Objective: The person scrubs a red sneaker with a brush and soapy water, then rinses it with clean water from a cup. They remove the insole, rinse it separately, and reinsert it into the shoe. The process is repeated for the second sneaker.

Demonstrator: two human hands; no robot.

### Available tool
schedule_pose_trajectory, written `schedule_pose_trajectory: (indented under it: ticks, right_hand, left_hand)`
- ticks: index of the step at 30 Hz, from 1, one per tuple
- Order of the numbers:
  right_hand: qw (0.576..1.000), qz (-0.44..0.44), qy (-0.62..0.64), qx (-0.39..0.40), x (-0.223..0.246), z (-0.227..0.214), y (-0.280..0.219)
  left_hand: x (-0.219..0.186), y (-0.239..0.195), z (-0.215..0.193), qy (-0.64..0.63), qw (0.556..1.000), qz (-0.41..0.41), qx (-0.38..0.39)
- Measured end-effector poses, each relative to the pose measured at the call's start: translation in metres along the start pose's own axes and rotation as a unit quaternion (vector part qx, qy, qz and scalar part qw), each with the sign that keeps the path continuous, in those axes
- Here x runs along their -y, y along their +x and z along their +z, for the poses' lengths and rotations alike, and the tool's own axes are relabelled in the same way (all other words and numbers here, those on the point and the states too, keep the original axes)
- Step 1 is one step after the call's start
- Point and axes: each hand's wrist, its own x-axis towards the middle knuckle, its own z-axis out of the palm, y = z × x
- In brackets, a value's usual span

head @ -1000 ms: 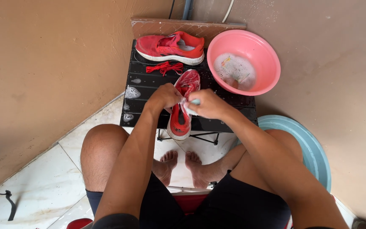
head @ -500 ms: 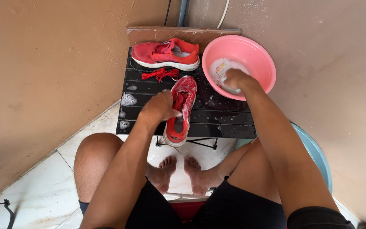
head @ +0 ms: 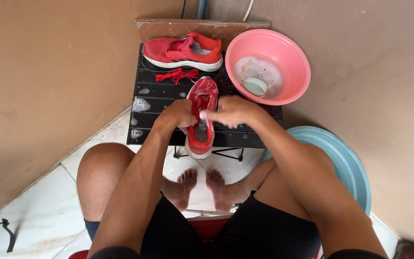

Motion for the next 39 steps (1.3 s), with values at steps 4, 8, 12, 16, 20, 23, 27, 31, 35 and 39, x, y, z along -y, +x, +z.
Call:
schedule_pose_trajectory:
  ticks: [4, 8, 12, 16, 20, 23, 27, 31, 35, 39]
  right_hand:
    - [0.999, -0.024, -0.026, 0.006, -0.069, 0.047, 0.089]
    - [0.999, -0.048, -0.011, 0.002, -0.087, 0.04, 0.099]
    - [0.987, -0.119, -0.06, -0.095, -0.097, 0.037, 0.106]
    - [0.984, -0.102, -0.027, -0.142, -0.079, -0.012, 0.079]
    - [0.953, 0.038, -0.096, -0.284, -0.139, -0.051, 0.126]
    - [0.958, 0.109, -0.121, -0.236, -0.18, -0.052, 0.142]
    - [0.96, 0.098, -0.146, -0.217, -0.235, -0.035, 0.203]
    - [0.958, 0.06, -0.098, -0.263, -0.18, -0.05, 0.159]
    - [0.931, -0.051, -0.002, -0.361, -0.135, -0.057, 0.11]
    - [0.944, -0.111, 0.146, -0.275, -0.116, -0.035, 0.067]
  left_hand:
    - [0.002, 0.012, 0.015, -0.056, 0.998, -0.013, 0.007]
    - [-0.016, -0.01, 0.019, -0.069, 0.995, -0.036, 0.056]
    - [-0.027, -0.024, 0.024, 0.125, 0.989, -0.04, 0.067]
    - [-0.014, 0.033, 0.045, 0.314, 0.944, 0.015, -0.1]
    - [0.012, 0.046, 0.063, 0.306, 0.93, 0.165, -0.123]
    - [0.017, 0.044, 0.068, 0.329, 0.908, 0.231, -0.12]
    - [0.02, 0.063, 0.066, 0.36, 0.889, 0.257, -0.117]
    - [0.026, 0.073, 0.069, 0.369, 0.883, 0.262, -0.122]
    - [0.012, 0.055, 0.06, 0.364, 0.888, 0.249, -0.128]
    - [0.004, 0.046, 0.055, 0.374, 0.868, 0.271, -0.18]
